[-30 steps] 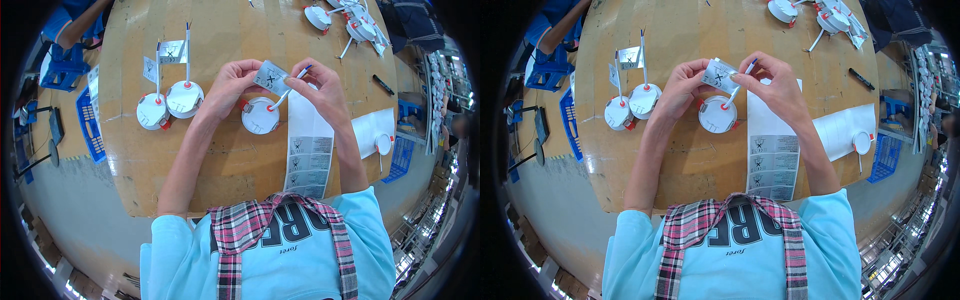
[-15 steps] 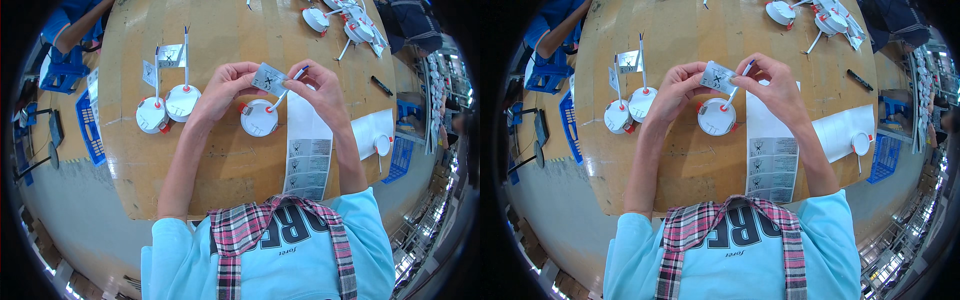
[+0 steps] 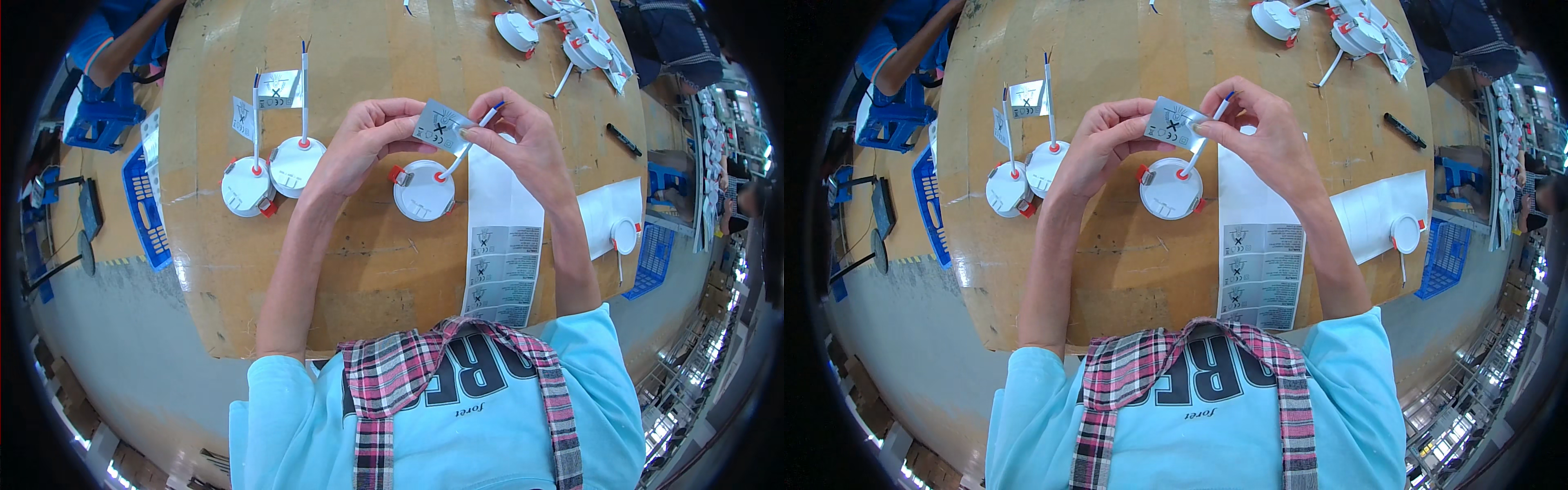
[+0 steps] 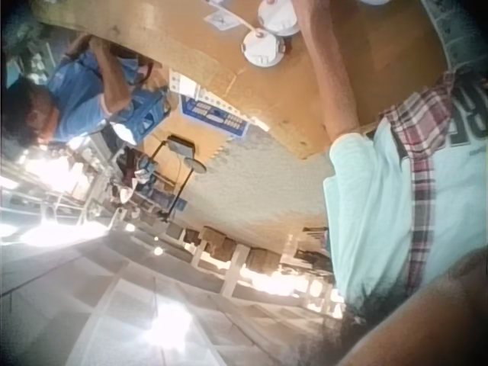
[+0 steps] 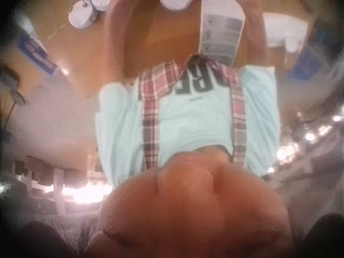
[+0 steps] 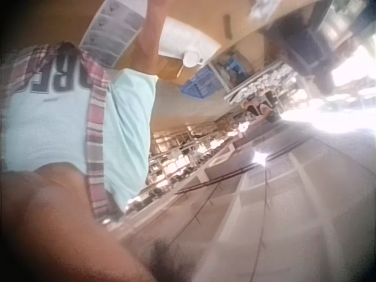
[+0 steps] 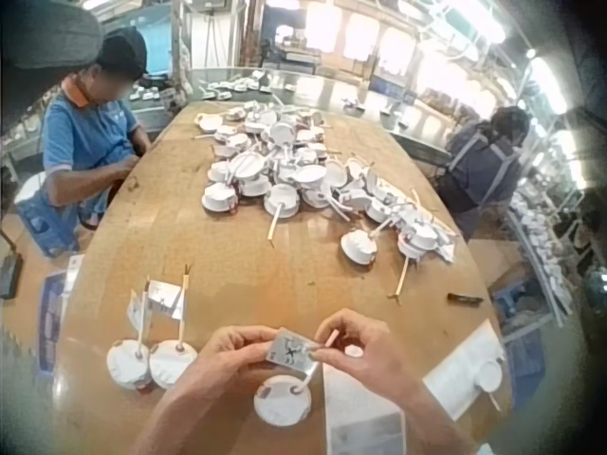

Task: Applying stickers to the wires and housings of LED panel lights on an assembly line.

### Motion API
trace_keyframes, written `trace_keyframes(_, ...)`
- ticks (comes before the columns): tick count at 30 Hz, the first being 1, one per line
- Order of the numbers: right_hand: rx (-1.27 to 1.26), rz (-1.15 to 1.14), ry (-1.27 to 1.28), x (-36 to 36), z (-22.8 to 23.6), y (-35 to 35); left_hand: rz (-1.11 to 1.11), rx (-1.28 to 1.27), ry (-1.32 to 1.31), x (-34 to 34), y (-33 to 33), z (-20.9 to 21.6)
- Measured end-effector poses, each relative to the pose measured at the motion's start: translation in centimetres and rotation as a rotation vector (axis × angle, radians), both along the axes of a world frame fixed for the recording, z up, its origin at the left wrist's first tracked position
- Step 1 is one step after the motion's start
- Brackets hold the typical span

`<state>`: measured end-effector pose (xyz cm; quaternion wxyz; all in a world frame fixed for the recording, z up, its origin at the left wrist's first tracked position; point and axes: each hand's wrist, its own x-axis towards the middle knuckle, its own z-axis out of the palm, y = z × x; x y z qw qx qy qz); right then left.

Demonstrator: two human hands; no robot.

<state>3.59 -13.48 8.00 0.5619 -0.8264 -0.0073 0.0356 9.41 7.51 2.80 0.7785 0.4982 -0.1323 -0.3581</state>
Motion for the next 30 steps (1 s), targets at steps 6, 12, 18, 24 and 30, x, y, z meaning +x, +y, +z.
trace_keyframes(6,-0.016,-0.005,-0.023,0.1,-0.1,0.0,0.009,0.044,0.005,0.0,0.0,0.2)
trace_keyframes(12,-0.034,0.0,-0.045,0.2,0.1,0.0,0.031,0.079,-0.021,0.0,-0.2,0.5)
trace_keyframes(18,-0.058,0.017,-0.039,0.4,0.0,0.1,0.005,-0.139,0.145,0.4,0.3,0.2)
trace_keyframes(24,-0.06,0.005,-0.049,0.3,-0.2,0.2,0.094,0.164,-0.12,-0.6,-0.5,1.2)
trace_keyframes(30,0.061,-0.1,0.037,0.0,-1.2,0.6,0.196,0.145,-0.13,-0.7,-0.7,0.5)
